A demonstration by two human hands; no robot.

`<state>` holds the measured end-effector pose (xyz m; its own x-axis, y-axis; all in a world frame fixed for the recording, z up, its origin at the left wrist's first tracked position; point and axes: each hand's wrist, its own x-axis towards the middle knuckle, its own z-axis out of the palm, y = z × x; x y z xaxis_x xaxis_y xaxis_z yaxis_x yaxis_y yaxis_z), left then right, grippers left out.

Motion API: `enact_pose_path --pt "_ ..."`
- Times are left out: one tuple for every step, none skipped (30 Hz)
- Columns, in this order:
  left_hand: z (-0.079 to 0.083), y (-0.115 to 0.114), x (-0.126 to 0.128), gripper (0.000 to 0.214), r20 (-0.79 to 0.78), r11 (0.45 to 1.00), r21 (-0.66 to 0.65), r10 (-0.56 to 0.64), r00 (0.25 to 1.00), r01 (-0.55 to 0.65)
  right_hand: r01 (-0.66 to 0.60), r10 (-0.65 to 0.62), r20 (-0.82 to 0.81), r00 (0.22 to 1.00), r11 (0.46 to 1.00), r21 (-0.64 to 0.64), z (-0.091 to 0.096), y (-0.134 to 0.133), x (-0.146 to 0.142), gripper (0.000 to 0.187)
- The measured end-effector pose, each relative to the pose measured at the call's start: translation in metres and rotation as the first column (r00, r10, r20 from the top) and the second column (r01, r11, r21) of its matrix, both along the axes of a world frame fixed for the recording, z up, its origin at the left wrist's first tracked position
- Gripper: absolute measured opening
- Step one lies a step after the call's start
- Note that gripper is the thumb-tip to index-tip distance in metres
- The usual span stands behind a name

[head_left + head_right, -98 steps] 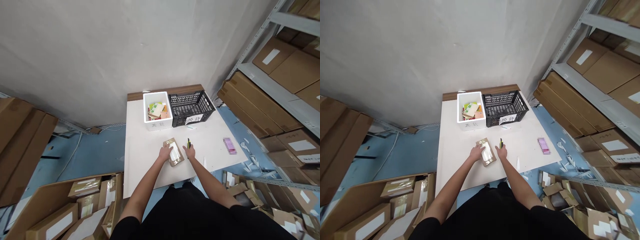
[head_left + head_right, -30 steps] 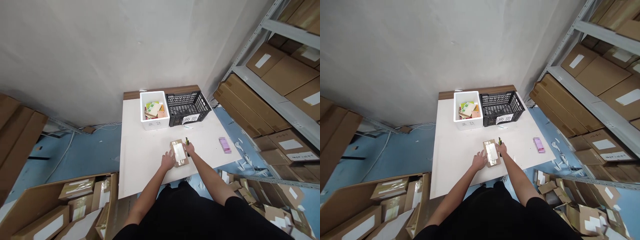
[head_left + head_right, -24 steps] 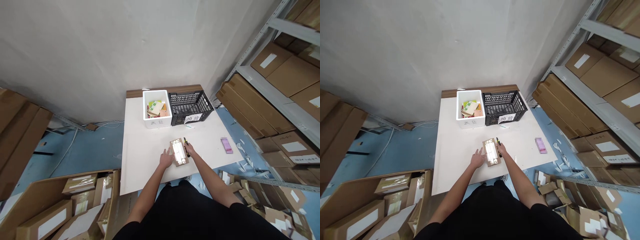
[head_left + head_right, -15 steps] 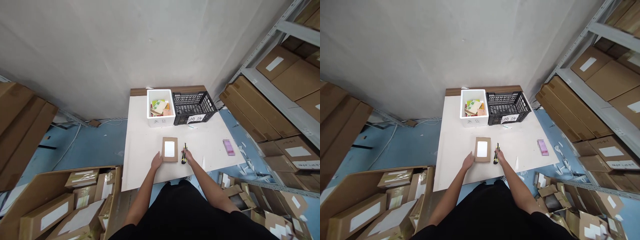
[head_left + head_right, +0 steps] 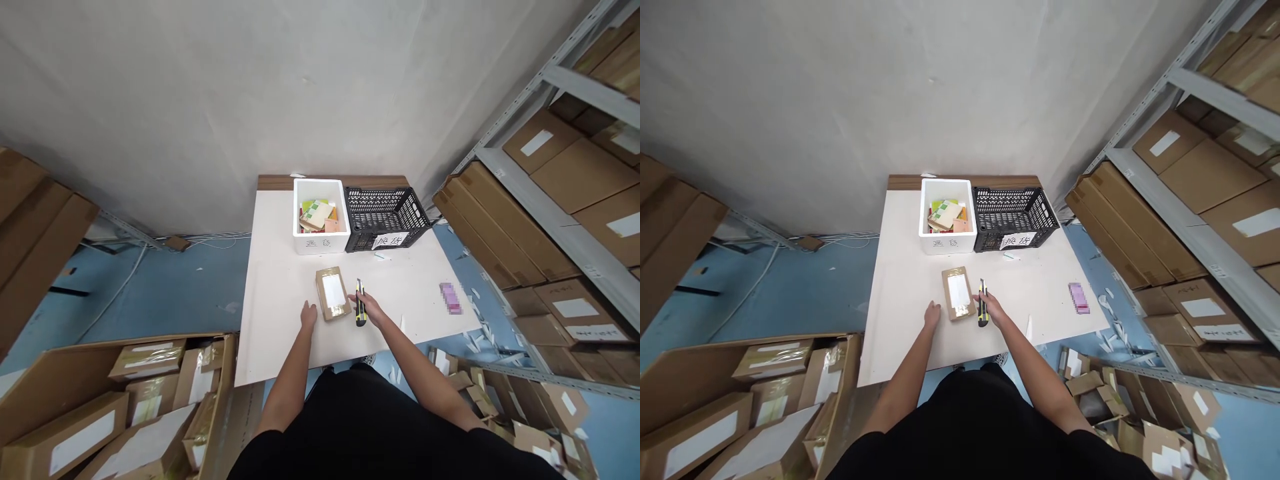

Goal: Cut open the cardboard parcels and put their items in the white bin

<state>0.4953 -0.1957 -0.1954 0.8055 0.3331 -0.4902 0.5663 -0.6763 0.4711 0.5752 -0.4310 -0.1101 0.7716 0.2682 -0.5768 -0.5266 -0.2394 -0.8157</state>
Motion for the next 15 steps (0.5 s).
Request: enact_pose_path --pt "0.004 0.007 0.003 0.075 0.014 0.999 0.019 0.03 0.999 -0.03 0.007 -0.006 -0.015 1.0 1.0 0.024 -0.002 0.0 -0.005 0.041" --pt "0.008 0.013 0.008 0.076 0.049 0.998 0.041 0.036 0.998 -0.038 0.02 -0.018 -0.026 1.0 0.999 0.045 -0.005 0.0 -0.011 0.042" --pt "0.014 0.019 0.013 0.078 0.093 0.999 0.053 0.001 0.996 -0.006 0.034 -0.032 -0.029 0.999 0.998 0.06 -0.01 0.0 -0.017 0.045" --pt "0.02 0.024 0.019 0.083 0.143 0.995 0.07 -0.078 0.987 0.068 0.046 -0.044 -0.024 0.999 0.997 0.065 -0.014 0.0 -0.022 0.047" --pt "0.026 0.028 0.026 0.089 0.187 0.983 0.085 -0.177 0.966 0.163 0.061 -0.06 -0.009 0.998 0.996 0.063 -0.019 -0.001 -0.026 0.05" --pt "0.031 0.032 0.033 0.097 0.208 0.959 0.1 -0.282 0.936 0.267 0.078 -0.079 0.009 0.997 0.996 0.053 -0.023 -0.002 -0.028 0.054" --pt "0.036 0.035 0.04 0.106 0.201 0.925 0.113 -0.379 0.903 0.363 0.096 -0.097 0.027 0.995 0.995 0.04 -0.026 -0.004 -0.029 0.056" --pt "0.041 0.037 0.047 0.113 0.164 0.893 0.118 -0.449 0.878 0.434 0.112 -0.113 0.043 0.993 0.993 0.026 -0.028 -0.006 -0.029 0.059" --pt "0.044 0.037 0.052 0.118 0.116 0.869 0.12 -0.492 0.863 0.48 0.125 -0.126 0.062 0.99 0.992 0.011 -0.029 -0.007 -0.027 0.06" --pt "0.047 0.037 0.057 0.12 0.064 0.852 0.125 -0.518 0.853 0.508 0.132 -0.131 0.088 0.987 0.991 -0.007 -0.029 -0.009 -0.024 0.059" --pt "0.048 0.035 0.061 0.121 0.014 0.838 0.132 -0.536 0.844 0.53 0.131 -0.126 0.122 0.985 0.991 -0.03 -0.028 -0.009 -0.02 0.057" --pt "0.05 0.033 0.064 0.121 -0.029 0.83 0.135 -0.542 0.84 0.541 0.118 -0.108 0.154 0.982 0.991 -0.058 -0.026 -0.009 -0.015 0.055" --pt "0.05 0.029 0.066 0.122 -0.056 0.832 0.132 -0.537 0.842 0.539 0.09 -0.074 0.172 0.982 0.992 -0.087 -0.025 -0.007 -0.01 0.052" --pt "0.051 0.025 0.067 0.122 -0.076 0.837 0.125 -0.528 0.846 0.533 0.042 -0.022 0.167 0.986 0.992 -0.118 -0.022 -0.004 -0.003 0.049" --pt "0.051 0.02 0.068 0.122 -0.093 0.844 0.114 -0.516 0.851 0.524 -0.022 0.044 0.141 0.989 0.988 -0.152 -0.02 0.0 0.004 0.046"
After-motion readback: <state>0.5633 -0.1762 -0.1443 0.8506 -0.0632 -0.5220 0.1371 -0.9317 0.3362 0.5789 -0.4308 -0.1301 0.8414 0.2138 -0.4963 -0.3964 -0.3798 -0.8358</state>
